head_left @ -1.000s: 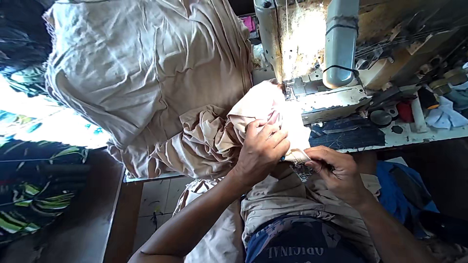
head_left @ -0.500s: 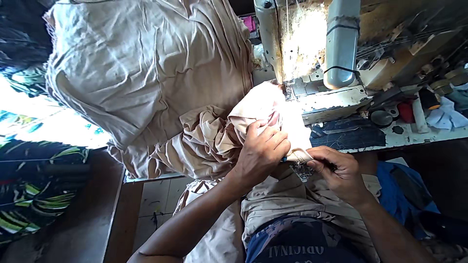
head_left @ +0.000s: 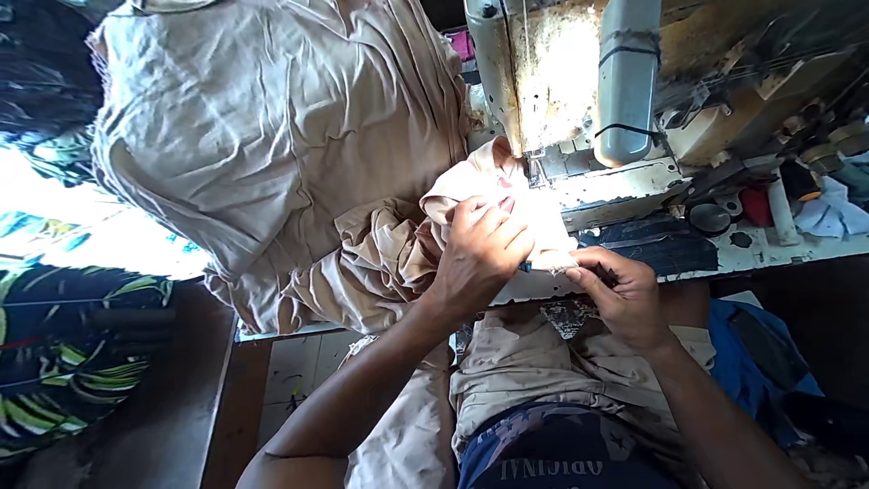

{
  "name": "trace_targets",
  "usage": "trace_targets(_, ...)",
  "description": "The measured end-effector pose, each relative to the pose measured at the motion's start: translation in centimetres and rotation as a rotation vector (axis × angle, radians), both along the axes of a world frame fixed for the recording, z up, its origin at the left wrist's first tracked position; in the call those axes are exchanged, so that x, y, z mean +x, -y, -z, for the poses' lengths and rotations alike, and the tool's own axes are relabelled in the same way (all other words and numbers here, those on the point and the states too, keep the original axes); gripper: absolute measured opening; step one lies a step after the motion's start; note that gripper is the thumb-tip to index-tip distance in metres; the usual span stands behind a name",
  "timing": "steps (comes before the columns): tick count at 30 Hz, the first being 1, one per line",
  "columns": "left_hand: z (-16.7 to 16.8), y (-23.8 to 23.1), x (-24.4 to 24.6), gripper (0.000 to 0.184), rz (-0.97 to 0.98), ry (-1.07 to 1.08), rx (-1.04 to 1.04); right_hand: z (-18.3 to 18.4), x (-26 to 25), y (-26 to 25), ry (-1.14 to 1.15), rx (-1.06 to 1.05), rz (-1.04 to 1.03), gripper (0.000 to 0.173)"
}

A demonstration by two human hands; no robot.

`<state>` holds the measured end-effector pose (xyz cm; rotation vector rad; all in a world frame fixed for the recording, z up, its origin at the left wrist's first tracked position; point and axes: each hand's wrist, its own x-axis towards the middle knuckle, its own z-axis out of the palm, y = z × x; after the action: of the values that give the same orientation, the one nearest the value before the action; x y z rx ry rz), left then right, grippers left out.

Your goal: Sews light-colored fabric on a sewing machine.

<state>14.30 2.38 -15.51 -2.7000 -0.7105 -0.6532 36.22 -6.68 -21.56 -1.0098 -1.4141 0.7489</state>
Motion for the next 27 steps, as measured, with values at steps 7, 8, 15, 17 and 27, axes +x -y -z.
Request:
trace_targets(7,-1.3,-4.6,-0.3,0.019,0.077,-0.043,0.033,-0.7,-0.9,-3.8,0.017,0.022,0.074,0.011)
trace_targets(8,-1.7,-4.9,-0.6,0.021,0.091,-0.064,-0.014,-0.8,-1.0,-4.2,0.022,0.038,0.080,0.010)
trace_targets(15,-5.8,-3.2,-4.0,0.030,0.030,-0.141,-0.249,-0.9,-1.2,-5.9,0.113,0.135,0.098,0.012)
trace_targets(17,-6.0,-1.8,-3.9,0.017,0.115,-0.081,-0.253,-0.9,-0.9,-5.8,0.186,0.169,0.082,0.013)
trace_targets(27,-0.3,-1.0,-2.1,0.038,0.101,-0.042,-0.183,-1.1,0.4,-2.9,0.230,0.256,-0.057,0.013)
